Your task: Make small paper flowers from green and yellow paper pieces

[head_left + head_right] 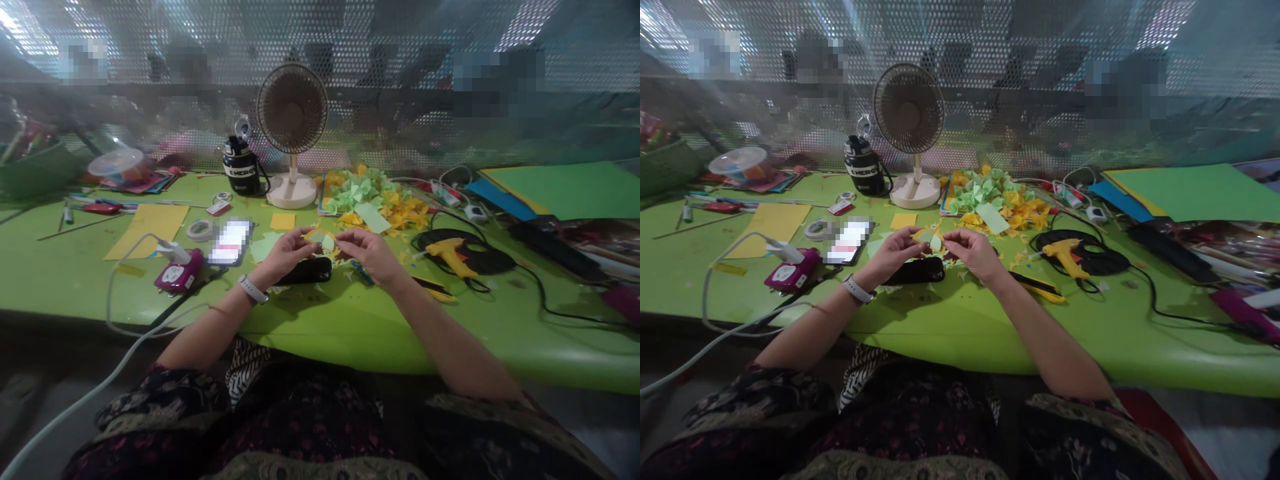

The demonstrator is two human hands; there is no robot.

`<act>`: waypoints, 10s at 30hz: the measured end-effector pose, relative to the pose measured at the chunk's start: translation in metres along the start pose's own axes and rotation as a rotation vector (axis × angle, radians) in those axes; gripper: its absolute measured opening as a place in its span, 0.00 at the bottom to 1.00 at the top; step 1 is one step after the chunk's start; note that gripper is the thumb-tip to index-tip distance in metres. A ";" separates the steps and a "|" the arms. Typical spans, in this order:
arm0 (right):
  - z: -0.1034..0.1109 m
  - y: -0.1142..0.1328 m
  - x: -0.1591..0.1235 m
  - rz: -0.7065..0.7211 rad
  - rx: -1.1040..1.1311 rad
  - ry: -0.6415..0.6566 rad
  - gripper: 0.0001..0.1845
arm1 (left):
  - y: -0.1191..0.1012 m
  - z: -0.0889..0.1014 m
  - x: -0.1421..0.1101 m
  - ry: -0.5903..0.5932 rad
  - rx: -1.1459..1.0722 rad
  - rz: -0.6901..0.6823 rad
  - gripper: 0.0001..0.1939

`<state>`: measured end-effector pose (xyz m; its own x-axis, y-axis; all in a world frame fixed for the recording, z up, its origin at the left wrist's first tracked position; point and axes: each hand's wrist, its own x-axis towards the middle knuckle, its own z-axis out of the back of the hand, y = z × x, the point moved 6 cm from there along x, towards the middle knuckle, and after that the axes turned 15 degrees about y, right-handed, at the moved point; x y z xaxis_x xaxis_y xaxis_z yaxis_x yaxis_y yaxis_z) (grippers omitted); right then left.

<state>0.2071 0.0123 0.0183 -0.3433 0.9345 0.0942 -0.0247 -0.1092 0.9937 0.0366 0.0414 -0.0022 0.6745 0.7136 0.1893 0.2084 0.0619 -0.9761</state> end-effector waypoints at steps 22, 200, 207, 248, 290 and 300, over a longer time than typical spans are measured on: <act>0.000 -0.002 0.000 -0.006 -0.031 0.051 0.16 | -0.003 -0.003 -0.001 0.010 0.058 -0.003 0.27; -0.009 0.008 -0.010 0.145 -0.324 -0.102 0.13 | -0.014 -0.005 -0.006 -0.038 0.344 -0.152 0.20; -0.010 0.005 -0.007 0.177 -0.351 -0.065 0.16 | -0.010 -0.006 -0.004 0.010 0.249 -0.159 0.20; -0.018 0.022 -0.017 0.532 -0.672 -0.096 0.08 | -0.003 -0.002 -0.001 0.031 0.055 -0.091 0.16; -0.033 0.023 -0.031 0.770 -1.171 -0.116 0.19 | -0.015 -0.018 -0.008 0.069 0.276 -0.156 0.16; -0.034 0.025 -0.028 0.767 -1.255 -0.047 0.18 | -0.013 -0.013 -0.008 0.045 0.235 -0.127 0.16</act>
<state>0.1839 -0.0284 0.0380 -0.6185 0.5209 0.5883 -0.6440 -0.7650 0.0004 0.0378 0.0259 0.0108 0.6855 0.6582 0.3112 0.1265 0.3132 -0.9412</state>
